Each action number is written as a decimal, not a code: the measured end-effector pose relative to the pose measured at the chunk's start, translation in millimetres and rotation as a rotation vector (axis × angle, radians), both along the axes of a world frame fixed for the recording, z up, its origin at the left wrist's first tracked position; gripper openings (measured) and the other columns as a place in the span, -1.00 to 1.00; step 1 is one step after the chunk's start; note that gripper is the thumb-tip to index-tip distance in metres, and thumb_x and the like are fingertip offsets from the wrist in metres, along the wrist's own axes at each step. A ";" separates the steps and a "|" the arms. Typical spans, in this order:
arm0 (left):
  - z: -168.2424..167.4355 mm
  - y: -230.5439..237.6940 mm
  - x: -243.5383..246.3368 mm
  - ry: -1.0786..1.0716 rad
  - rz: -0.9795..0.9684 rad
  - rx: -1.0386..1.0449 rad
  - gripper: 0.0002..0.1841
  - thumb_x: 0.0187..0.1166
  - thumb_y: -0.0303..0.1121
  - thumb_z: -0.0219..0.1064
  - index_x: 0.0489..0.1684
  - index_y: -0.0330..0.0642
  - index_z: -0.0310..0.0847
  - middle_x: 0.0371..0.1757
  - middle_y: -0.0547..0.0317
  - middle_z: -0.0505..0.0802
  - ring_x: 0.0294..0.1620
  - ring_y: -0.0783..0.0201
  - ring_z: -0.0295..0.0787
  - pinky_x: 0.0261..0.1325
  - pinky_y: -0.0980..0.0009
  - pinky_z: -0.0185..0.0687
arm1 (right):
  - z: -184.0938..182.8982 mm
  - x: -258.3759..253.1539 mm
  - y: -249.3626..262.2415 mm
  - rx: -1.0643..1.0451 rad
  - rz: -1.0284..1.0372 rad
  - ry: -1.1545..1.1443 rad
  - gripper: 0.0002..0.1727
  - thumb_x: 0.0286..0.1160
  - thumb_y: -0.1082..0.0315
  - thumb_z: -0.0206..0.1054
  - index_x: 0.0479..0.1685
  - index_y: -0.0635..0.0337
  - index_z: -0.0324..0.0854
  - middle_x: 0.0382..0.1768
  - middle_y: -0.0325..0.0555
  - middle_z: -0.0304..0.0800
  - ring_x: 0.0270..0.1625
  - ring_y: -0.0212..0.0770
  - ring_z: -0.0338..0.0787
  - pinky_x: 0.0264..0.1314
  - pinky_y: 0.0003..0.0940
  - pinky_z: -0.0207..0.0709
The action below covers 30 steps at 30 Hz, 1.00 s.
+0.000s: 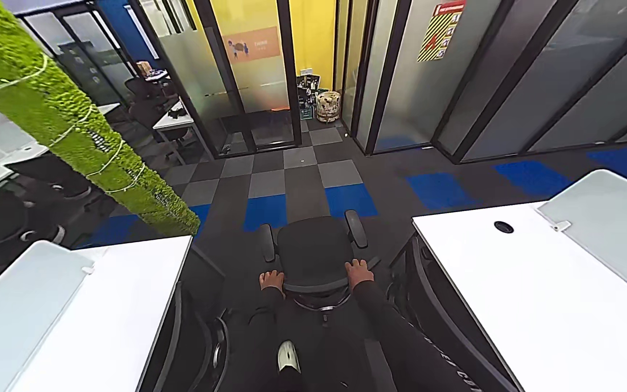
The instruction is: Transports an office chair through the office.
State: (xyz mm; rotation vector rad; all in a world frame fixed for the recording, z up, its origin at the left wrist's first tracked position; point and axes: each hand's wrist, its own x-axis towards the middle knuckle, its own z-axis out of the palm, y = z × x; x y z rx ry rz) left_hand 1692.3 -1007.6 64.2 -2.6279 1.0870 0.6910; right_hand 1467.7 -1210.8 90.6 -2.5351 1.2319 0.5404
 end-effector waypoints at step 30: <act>16.5 -436.4 288.5 0.158 -0.401 -0.159 -0.22 0.58 0.29 0.30 0.63 -0.09 0.50 0.66 -0.16 0.57 0.73 -0.23 0.37 0.76 -0.32 0.12 | -5.6 300.7 -345.3 0.015 -0.219 -0.198 0.08 -0.03 -0.67 0.40 0.55 -0.19 0.61 0.89 -0.31 0.13 0.93 0.19 -0.09 0.59 0.65 0.11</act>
